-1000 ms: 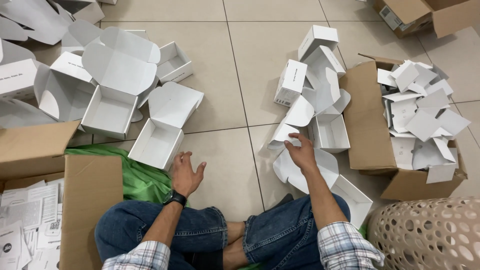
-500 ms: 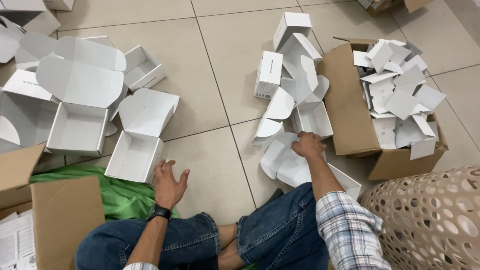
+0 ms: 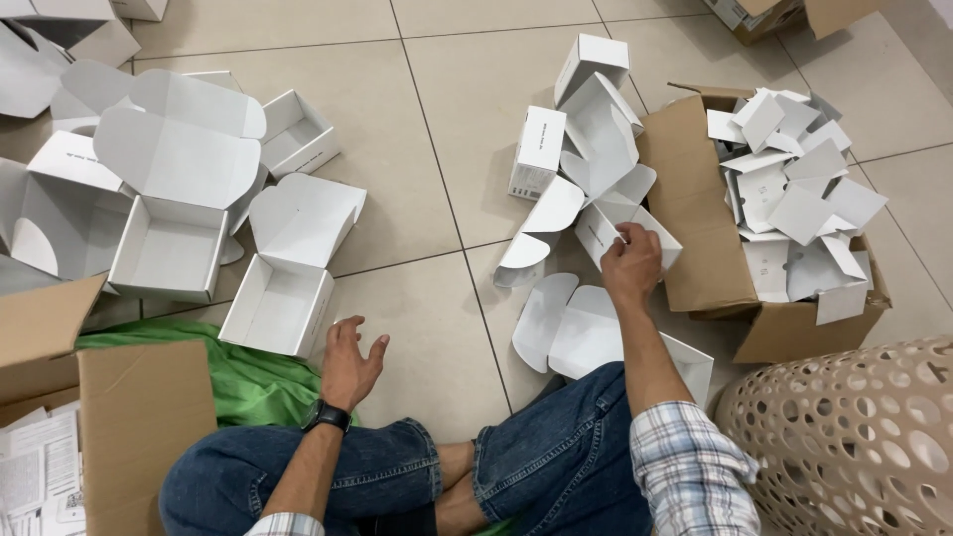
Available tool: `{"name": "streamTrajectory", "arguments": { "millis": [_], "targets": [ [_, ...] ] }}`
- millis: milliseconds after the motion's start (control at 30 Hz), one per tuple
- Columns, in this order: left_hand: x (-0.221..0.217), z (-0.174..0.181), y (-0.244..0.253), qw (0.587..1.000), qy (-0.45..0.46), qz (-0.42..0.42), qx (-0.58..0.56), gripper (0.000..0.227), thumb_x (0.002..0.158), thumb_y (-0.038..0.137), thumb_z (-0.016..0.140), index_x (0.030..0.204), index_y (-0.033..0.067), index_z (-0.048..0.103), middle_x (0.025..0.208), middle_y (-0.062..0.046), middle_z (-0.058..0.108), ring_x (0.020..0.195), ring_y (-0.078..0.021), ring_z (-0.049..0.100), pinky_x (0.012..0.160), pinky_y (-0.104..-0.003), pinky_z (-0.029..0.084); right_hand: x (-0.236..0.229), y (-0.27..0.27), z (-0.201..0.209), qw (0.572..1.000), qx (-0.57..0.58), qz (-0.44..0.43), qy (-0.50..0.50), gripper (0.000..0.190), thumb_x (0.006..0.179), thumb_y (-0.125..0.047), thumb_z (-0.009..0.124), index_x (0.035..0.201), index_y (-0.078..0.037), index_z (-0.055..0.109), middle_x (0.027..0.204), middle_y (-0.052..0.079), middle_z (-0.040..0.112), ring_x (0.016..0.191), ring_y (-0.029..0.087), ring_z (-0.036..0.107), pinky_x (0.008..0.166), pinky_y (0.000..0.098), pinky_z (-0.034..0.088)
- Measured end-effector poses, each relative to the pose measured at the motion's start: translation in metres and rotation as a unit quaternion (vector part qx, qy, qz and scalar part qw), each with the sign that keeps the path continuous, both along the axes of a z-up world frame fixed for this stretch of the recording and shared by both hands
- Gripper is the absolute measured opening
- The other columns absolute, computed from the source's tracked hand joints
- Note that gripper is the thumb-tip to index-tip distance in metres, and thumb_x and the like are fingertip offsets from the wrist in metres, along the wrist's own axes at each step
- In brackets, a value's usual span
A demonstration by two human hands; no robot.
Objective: The person packs documents and cardboard inserts into small white boxes.
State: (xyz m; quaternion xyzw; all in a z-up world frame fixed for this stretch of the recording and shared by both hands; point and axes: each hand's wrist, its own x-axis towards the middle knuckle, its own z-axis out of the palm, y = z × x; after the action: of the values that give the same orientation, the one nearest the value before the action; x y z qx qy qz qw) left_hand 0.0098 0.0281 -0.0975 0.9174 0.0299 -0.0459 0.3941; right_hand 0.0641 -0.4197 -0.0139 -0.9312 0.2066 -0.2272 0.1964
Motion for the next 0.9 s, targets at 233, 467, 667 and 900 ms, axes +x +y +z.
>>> {"name": "streamTrajectory", "arguments": {
  "millis": [233, 467, 667, 900],
  "targets": [
    [-0.005, 0.003, -0.006, 0.999, 0.007, -0.022, -0.033, 0.057, 0.090, 0.033, 0.072, 0.134, 0.0003, 0.056, 0.129, -0.022, 0.060, 0.109, -0.0336, 0.067, 0.091, -0.045, 0.056, -0.027, -0.004, 0.080, 0.989, -0.053, 0.106, -0.088, 0.024, 0.093, 0.007, 0.058, 0.109, -0.005, 0.072, 0.095, 0.014, 0.066, 0.094, 0.034, 0.063, 0.085, 0.0462, 0.051],
    [-0.038, 0.055, -0.063, 0.979, 0.068, -0.087, -0.169, 0.048, 0.094, 0.035, 0.067, 0.128, 0.0015, 0.061, 0.126, -0.017, 0.068, 0.112, -0.0273, 0.070, 0.086, -0.038, 0.062, -0.045, 0.006, 0.169, 0.981, -0.122, 0.148, -0.044, 0.018, 0.094, 0.005, 0.063, 0.105, -0.002, 0.074, 0.094, 0.016, 0.067, 0.094, 0.035, 0.063, 0.085, 0.0469, 0.051],
    [-0.058, 0.115, -0.119, 0.935, 0.122, -0.167, -0.289, 0.048, 0.096, 0.037, 0.064, 0.129, 0.0025, 0.062, 0.123, -0.014, 0.072, 0.114, -0.0244, 0.071, 0.090, -0.037, 0.061, -0.068, 0.037, 0.240, 0.972, -0.166, 0.155, -0.065, 0.018, 0.096, 0.005, 0.065, 0.110, -0.002, 0.074, 0.099, 0.019, 0.064, 0.096, 0.036, 0.063, 0.085, 0.0461, 0.052],
    [-0.051, 0.157, -0.142, 0.791, 0.246, -0.198, -0.524, 0.067, 0.098, 0.049, 0.051, 0.147, 0.0048, 0.043, 0.140, -0.020, 0.058, 0.126, -0.0297, 0.064, 0.095, -0.042, 0.061, -0.103, 0.103, 0.271, 0.950, -0.212, 0.201, -0.106, 0.019, 0.099, 0.008, 0.066, 0.116, 0.000, 0.072, 0.104, 0.017, 0.061, 0.101, 0.033, 0.061, 0.086, 0.0423, 0.053]
  ]
}}
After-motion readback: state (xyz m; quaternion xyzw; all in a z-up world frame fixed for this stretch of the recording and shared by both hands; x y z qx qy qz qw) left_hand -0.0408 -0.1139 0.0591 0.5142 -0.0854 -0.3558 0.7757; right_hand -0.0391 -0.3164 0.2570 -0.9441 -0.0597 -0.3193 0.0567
